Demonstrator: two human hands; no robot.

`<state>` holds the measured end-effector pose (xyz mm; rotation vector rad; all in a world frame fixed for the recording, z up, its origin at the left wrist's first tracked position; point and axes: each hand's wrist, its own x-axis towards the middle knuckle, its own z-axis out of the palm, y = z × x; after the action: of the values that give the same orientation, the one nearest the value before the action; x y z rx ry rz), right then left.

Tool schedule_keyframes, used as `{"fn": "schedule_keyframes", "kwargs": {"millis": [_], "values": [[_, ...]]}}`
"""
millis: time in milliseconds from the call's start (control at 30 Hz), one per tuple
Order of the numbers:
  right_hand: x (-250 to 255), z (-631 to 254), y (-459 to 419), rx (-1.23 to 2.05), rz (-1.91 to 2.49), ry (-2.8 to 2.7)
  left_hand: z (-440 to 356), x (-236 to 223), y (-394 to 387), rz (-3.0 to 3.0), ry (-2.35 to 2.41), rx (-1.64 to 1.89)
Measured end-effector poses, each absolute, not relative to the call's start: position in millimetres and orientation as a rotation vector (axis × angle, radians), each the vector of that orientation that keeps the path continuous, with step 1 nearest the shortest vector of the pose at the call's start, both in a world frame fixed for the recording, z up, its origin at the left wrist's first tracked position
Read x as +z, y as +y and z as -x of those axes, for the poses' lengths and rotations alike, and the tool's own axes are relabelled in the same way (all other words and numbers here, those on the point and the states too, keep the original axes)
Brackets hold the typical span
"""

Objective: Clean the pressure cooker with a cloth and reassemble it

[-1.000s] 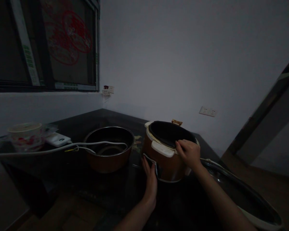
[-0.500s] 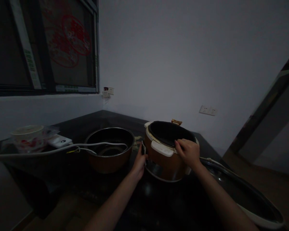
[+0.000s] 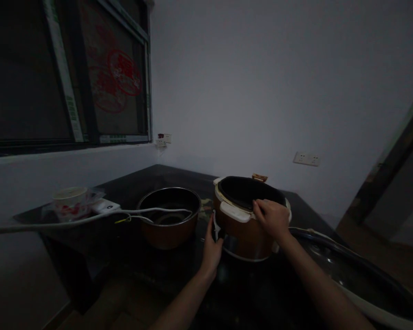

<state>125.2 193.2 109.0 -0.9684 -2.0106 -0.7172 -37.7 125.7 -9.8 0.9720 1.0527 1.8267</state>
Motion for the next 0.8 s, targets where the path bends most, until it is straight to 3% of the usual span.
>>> {"fn": "schedule_keyframes", "kwargs": {"millis": [333,633,800], "values": [[116,-60,182,-0.727,1.25,-1.971,1,-18,104,-1.128,1.129,1.772],[121,-30,180,-0.625,1.282,-2.026,22,-11,113,-1.115,1.133,1.771],[140,-60,183,-0.217,0.892,-2.182,24,-8,108,-1.082,1.078,1.794]]}}
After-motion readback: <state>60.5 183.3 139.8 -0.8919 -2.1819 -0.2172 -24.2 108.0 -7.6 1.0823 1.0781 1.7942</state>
